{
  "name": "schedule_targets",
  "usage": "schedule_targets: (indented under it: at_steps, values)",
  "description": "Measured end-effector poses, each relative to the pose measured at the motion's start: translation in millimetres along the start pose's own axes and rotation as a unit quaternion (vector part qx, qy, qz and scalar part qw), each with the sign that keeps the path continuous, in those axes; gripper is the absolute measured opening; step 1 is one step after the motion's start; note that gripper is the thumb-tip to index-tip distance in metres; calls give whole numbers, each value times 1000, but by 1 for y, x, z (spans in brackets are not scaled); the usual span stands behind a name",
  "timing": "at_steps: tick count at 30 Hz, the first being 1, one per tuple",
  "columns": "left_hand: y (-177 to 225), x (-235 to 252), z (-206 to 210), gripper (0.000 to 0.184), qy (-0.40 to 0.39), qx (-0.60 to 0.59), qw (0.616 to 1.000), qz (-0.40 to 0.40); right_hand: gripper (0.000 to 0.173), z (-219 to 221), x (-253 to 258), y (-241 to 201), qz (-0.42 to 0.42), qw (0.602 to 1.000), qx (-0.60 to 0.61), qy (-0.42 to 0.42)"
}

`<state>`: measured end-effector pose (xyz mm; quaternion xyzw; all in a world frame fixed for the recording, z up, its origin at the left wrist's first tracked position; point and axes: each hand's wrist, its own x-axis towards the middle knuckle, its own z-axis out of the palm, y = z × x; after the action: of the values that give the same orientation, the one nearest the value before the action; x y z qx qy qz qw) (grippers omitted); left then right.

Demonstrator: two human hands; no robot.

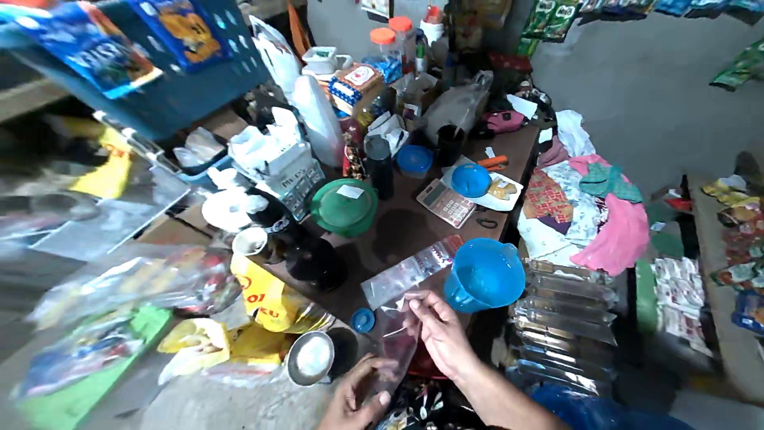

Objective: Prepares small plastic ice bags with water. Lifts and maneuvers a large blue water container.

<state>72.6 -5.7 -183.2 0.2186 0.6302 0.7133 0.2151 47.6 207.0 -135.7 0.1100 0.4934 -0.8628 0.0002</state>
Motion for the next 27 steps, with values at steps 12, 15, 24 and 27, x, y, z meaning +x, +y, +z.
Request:
schedule_targets:
  at_steps: [12,15,24,27]
  values:
    - [118,47,-53,34,21,63,997,-34,16,31,-33,-20,-72,964,-174,-186]
    - [125,42,-52,32,-2,55,998,-44,17,29,-39,-22,-80,964,-196,-161]
    - [112,42,-4,39,46,35,998,24,22,40,-69,-23,-315,894,-318,-21]
    - [106,37,14,41,31,88,993,66,22,37,-71,-28,-238,938,-247,-47]
